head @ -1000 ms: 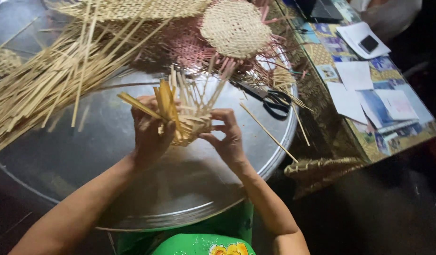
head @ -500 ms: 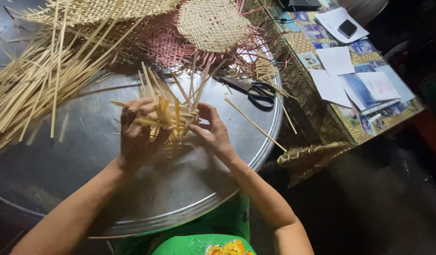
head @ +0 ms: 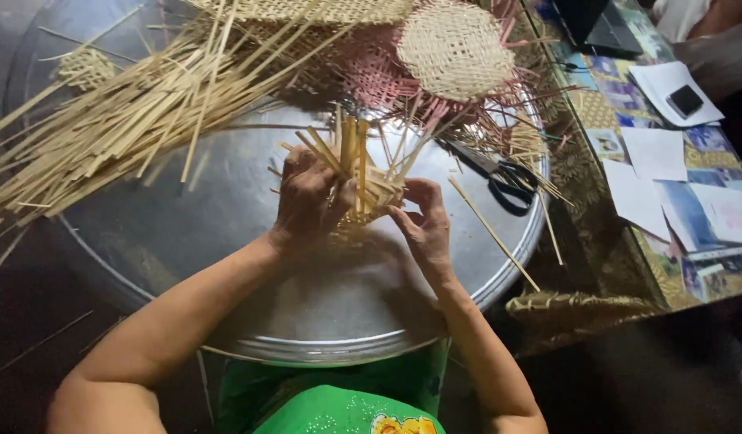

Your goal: Weaving thin strips of material to create the sides of a basket on a metal tray

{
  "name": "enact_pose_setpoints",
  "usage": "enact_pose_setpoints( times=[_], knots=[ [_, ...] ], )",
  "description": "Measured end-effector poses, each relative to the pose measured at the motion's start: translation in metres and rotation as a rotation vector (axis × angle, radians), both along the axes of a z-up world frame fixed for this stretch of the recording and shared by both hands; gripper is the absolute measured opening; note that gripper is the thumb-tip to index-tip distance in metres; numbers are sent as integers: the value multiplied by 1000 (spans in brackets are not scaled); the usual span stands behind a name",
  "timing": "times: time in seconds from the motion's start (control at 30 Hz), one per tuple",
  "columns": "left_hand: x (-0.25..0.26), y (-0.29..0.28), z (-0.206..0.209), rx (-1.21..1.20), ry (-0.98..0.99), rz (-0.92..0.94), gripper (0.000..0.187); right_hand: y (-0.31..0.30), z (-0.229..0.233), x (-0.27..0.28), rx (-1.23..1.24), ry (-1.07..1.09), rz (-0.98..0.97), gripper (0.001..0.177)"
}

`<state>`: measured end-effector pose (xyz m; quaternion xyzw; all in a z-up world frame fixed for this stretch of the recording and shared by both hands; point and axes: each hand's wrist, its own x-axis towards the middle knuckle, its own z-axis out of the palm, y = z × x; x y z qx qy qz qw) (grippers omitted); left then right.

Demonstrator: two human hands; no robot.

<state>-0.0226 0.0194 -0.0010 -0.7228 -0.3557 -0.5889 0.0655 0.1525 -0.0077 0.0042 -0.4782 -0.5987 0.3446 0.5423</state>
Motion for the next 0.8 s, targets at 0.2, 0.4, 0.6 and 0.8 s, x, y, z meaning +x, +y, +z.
enact_pose_setpoints(
  times=[0.2, 0.4, 0.6, 0.8],
  knots=[
    [1, -9, 16, 87, 40, 18, 19, -4, -6, 3, 66, -147, 75, 34],
    [2, 2, -2, 122, 61, 1, 18, -7, 2, 6, 37, -154, 73, 54],
    [5, -10, 13, 110, 113, -52, 7, -12, 3, -3, 84, -198, 91, 42],
    [4, -3, 0, 94, 113, -47, 6, -14, 8, -6, 119, -218, 110, 43]
  ],
)
